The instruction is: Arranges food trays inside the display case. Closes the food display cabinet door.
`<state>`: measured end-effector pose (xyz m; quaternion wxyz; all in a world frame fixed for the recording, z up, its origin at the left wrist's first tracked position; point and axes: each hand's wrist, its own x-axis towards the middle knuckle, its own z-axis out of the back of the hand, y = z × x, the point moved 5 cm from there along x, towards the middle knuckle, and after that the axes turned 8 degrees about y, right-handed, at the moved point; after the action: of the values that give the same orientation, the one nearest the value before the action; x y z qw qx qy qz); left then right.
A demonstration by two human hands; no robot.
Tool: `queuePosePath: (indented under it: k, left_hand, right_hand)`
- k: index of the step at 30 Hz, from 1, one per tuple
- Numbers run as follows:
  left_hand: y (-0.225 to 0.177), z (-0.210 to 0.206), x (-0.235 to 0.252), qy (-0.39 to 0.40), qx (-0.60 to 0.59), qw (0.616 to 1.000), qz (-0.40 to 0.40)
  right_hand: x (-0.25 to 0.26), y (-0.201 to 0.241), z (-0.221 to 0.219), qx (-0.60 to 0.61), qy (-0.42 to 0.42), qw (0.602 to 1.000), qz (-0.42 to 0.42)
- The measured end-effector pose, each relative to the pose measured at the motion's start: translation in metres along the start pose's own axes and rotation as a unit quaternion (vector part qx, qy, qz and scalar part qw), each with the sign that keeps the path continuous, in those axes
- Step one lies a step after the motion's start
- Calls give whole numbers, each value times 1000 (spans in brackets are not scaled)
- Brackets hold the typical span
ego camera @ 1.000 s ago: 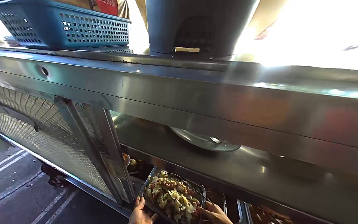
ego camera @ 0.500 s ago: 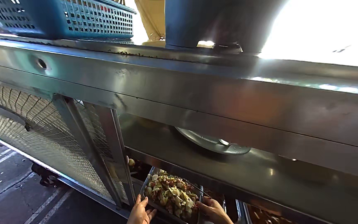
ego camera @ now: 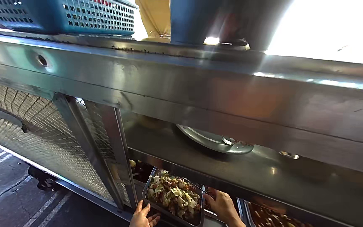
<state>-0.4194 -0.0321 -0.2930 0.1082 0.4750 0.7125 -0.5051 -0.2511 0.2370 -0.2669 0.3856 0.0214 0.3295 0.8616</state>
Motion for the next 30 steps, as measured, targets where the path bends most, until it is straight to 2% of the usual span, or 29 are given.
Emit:
queuePosePath:
  k: [4, 7, 9, 13, 17, 22, 26, 30]
  left_hand:
    - [8, -7, 0, -26, -2, 1000, 11]
    - [15, -15, 2, 1, 32, 999, 40]
    - [18, -18, 7, 9, 46, 998, 51]
    - [21, -14, 15, -2, 64, 996, 62]
    - [20, -13, 16, 4, 69, 995, 68]
    - [18, -15, 15, 12, 66, 994, 85]
    - [18, -13, 16, 28, 61, 994, 88]
    - [23, -10, 21, 26, 65, 993, 97]
  right_hand:
    - [15, 33, -11, -148, 136, 979, -26]
    - [21, 43, -19, -192, 163, 966, -50]
    - [19, 51, -19, -207, 157, 965, -31]
    - [6, 73, -9, -226, 99, 969, -10]
    - [-16, 96, 10, -256, -42, 965, 46]
    - [-52, 108, 26, -302, -234, 908, 172]
    - [-78, 113, 33, -300, -269, 887, 226]
    - [-71, 87, 8, -288, -242, 892, 253]
